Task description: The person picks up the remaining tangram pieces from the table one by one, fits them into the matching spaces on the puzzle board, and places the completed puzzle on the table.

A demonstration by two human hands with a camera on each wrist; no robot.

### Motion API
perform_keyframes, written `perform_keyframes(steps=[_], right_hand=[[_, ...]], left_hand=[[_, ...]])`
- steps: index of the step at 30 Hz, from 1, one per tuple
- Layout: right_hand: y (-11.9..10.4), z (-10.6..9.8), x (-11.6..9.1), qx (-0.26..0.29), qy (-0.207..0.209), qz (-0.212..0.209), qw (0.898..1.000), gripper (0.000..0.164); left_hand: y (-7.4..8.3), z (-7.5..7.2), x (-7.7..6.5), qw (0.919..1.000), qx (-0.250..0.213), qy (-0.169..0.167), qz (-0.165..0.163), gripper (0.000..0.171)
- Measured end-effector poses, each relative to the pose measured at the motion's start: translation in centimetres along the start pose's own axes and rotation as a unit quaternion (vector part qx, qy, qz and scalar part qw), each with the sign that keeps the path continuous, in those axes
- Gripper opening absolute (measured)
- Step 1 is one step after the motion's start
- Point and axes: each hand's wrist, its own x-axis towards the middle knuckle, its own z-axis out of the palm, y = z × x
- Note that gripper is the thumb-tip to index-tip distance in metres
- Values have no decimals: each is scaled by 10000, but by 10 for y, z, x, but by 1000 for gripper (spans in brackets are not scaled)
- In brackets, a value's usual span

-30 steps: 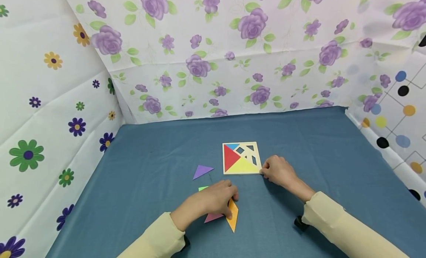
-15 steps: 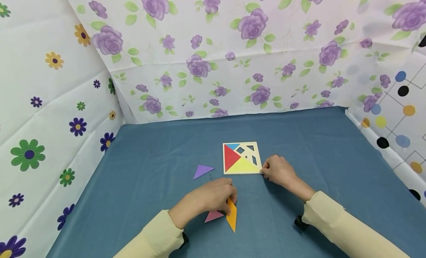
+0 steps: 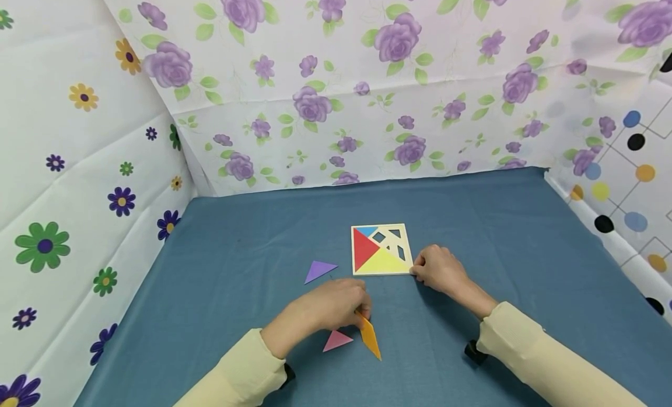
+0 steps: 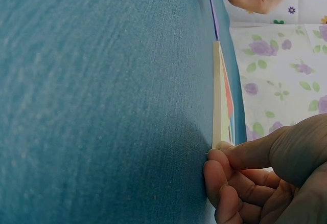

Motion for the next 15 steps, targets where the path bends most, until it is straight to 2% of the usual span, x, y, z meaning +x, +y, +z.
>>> perform_keyframes(steps=[4,7,15], right_hand=[[0,-1,0,28,-22,16,10000,16],[0,-1,0,22,-19,12,10000,17],[1,0,1,79,-85,116,9999,15]], left_hand=[[-1,-3,1,9987,-438,206,146,11],[-2,-6,3,9959,-714,490,248,11],[-4,-17,4,9871,-818,1257,559,5]])
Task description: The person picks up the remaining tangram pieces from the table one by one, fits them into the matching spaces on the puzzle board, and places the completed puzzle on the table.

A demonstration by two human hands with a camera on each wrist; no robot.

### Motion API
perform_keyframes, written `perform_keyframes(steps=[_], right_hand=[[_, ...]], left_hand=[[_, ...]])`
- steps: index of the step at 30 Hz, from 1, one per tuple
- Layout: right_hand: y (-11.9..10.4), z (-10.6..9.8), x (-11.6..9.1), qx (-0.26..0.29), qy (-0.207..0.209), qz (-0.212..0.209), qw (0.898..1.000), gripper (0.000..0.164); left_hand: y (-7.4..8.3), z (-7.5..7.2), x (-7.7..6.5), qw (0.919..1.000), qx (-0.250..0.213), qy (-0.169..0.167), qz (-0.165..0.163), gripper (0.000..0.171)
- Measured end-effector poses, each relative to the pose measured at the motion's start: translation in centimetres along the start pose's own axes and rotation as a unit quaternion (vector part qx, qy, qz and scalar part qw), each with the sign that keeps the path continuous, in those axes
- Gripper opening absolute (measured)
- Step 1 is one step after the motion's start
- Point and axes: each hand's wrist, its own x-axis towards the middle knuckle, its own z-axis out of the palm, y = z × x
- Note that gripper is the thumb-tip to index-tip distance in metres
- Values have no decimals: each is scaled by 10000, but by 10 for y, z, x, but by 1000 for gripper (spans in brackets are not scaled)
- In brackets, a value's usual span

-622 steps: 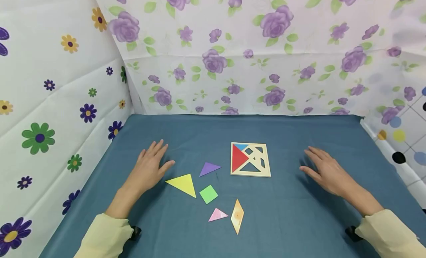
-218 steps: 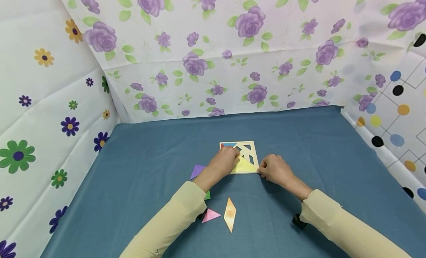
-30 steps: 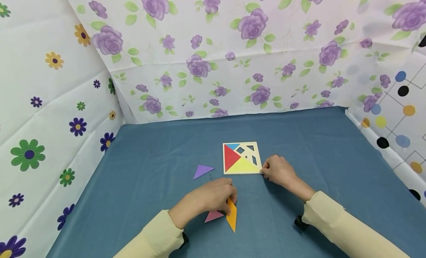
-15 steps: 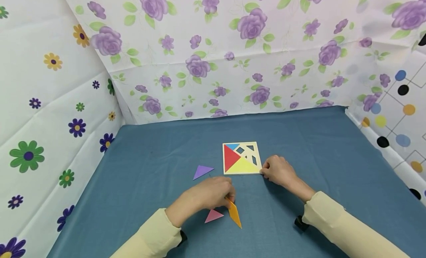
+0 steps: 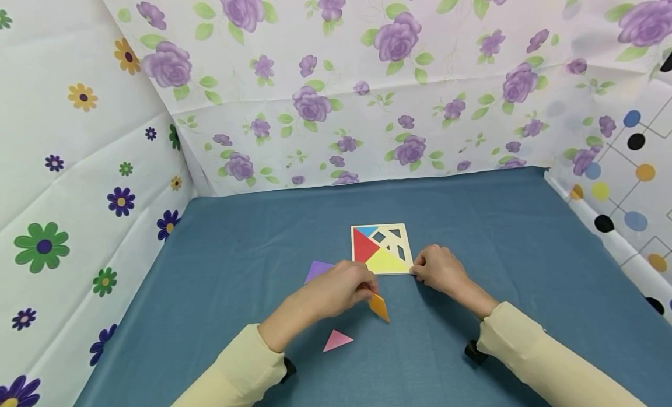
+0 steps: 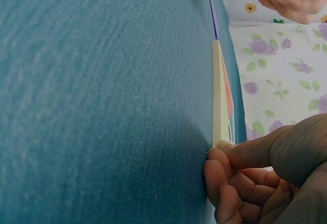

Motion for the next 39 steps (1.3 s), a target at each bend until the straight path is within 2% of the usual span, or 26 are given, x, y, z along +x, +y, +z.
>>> perform_keyframes(steps=[2,9,18,22,28,33,36,39], right_hand=[[0,0,0,15,-15,13,10000,15],[0,0,1,-8,-69,54,10000,14],[-1,-1,0,-8,-85,96,9999,14],[-1,-1,0,9,-76,87,9999,14],[-1,-1,0,-10,-34,22,10000,15],[-1,-1,1,-33,-52,39,10000,15],[-1,-1,1,-38,-48,25,10000,15],[0,-1,1,-4,-67,16,10000,15]], left_hand=[[0,-3,1,9998,-31,187,-4,6],[6,-12,4,9950,-303,892,-323,6],[8,-21,13,9857,-432,1588,-373,8],[8,-24,16,9825,-425,1765,-413,11],[6,-29,22,9769,-406,1994,-657,14],[5,-32,26,9756,-388,2008,-796,17],[4,-32,30,9738,-633,1977,-932,19],[4,-33,34,9678,-1101,2000,-1064,17]])
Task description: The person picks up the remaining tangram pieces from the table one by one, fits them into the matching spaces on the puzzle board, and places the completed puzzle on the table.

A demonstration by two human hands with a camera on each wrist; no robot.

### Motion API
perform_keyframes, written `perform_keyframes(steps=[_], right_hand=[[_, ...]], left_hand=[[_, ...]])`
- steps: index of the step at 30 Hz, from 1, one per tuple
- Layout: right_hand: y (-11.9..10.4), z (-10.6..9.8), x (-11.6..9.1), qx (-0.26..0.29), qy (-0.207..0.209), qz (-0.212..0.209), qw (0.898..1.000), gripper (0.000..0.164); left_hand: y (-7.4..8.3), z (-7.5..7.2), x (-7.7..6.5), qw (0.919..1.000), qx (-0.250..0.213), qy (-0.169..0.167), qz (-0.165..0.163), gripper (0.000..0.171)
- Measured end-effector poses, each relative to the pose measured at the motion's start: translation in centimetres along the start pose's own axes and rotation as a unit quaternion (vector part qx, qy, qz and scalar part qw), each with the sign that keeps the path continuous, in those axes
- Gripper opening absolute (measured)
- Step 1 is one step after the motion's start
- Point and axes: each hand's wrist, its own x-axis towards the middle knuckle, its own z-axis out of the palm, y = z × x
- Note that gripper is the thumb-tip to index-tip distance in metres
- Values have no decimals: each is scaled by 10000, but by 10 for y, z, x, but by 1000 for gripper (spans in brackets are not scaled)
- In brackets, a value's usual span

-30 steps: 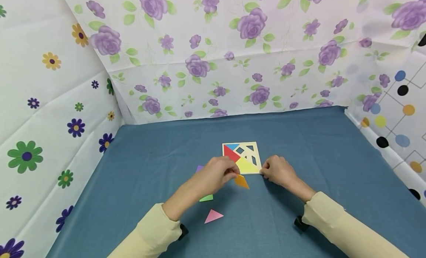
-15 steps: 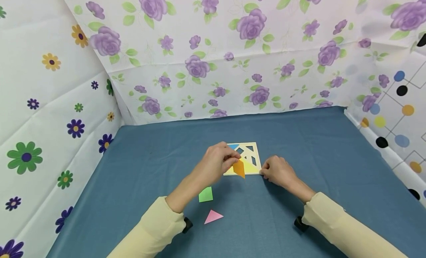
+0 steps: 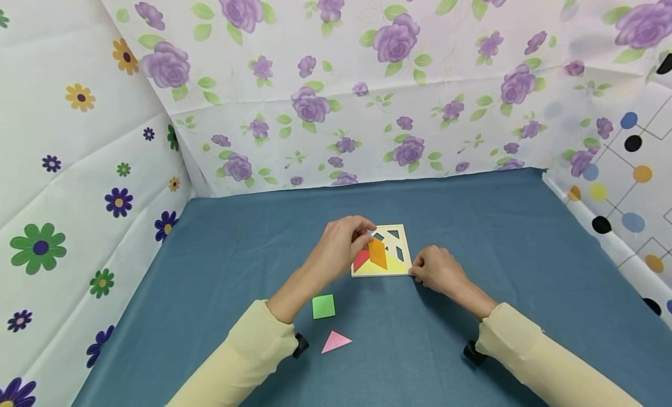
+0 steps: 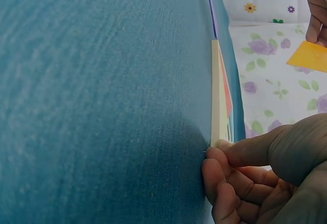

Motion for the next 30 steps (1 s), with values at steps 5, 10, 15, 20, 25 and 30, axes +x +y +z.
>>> perform_keyframes(steps=[5,10,15,20,25,30], right_hand=[[0,0,1,74,-91,35,9999,15],[0,-2,2,73,-169,-45,9998,17],[0,-4,2,72,-235,-124,9996,18],[0,-5,3,115,-253,-157,9995,19],[0,-6,1,176,-274,-163,9993,20],[1,-6,2,195,-322,-96,9992,19]], left_hand=[[-1,2,6,9987,-471,105,-191,10],[-2,2,12,9986,-416,192,-281,6],[-2,2,17,9980,-480,154,-383,6],[-2,3,23,9978,-503,138,-419,5],[-3,5,30,9976,-517,110,-448,6],[-3,10,36,9972,-499,62,-550,7]])
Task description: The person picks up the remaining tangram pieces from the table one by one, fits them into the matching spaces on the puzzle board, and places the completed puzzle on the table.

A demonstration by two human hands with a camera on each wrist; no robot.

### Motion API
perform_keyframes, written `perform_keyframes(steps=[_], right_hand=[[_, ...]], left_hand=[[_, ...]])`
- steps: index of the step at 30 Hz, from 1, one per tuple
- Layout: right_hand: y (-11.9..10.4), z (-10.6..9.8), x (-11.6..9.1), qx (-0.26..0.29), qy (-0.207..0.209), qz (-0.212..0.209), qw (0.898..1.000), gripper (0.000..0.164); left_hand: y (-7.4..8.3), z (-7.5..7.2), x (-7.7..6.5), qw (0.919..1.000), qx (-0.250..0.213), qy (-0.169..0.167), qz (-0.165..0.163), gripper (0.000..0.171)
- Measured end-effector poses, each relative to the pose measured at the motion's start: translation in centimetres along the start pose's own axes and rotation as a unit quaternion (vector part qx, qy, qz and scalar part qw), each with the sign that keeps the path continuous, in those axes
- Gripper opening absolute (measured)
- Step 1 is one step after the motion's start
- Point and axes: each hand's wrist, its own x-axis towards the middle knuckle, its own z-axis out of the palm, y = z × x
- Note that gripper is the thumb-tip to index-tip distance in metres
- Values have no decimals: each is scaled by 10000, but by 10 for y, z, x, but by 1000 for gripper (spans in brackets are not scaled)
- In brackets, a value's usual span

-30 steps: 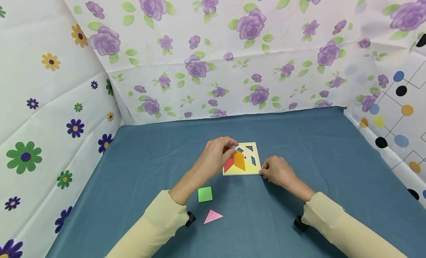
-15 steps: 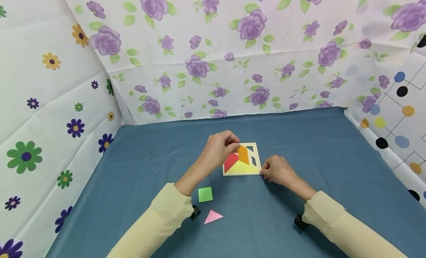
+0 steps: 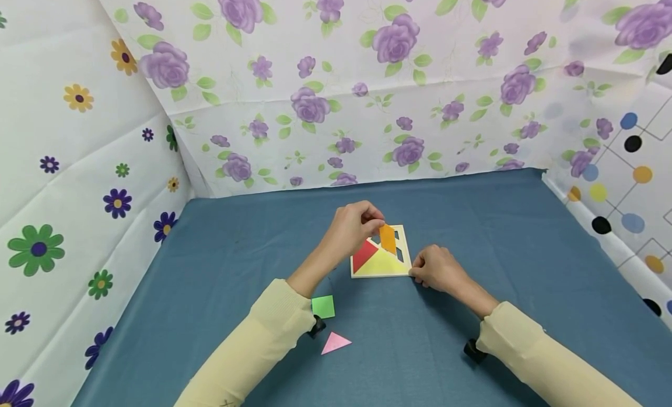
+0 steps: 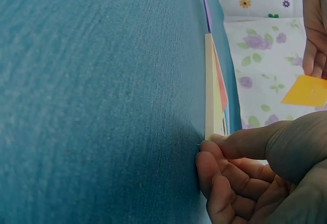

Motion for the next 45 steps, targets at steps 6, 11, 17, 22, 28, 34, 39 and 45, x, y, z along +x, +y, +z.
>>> perform_keyframes(steps=[6,11,17,22,28,34,39,45], right_hand=[[0,-1,1,35,-50,41,10000,18],[0,-1,3,45,-96,120,9999,15],[1,-1,2,80,-69,113,9999,16],[3,-2,2,99,-77,2,9999,17],[2,-1,1,151,-75,11,9999,17],[4,0,1,186,-51,3,9998,16],[4,1,1,175,-3,15,9998,16],[4,1,1,164,36,-29,9999,18]], left_hand=[[-5,8,10,9998,-12,-31,-180,8],[-12,17,17,9995,-86,-42,-314,8],[-20,28,22,9993,-179,-91,-319,9],[-22,36,25,9987,-166,-168,-451,9],[-22,45,29,9980,-13,-206,-602,10],[-24,50,31,9981,-5,-233,-569,9],[-24,53,32,9976,-49,-239,-645,8],[-24,57,34,9956,1,-354,-871,10]])
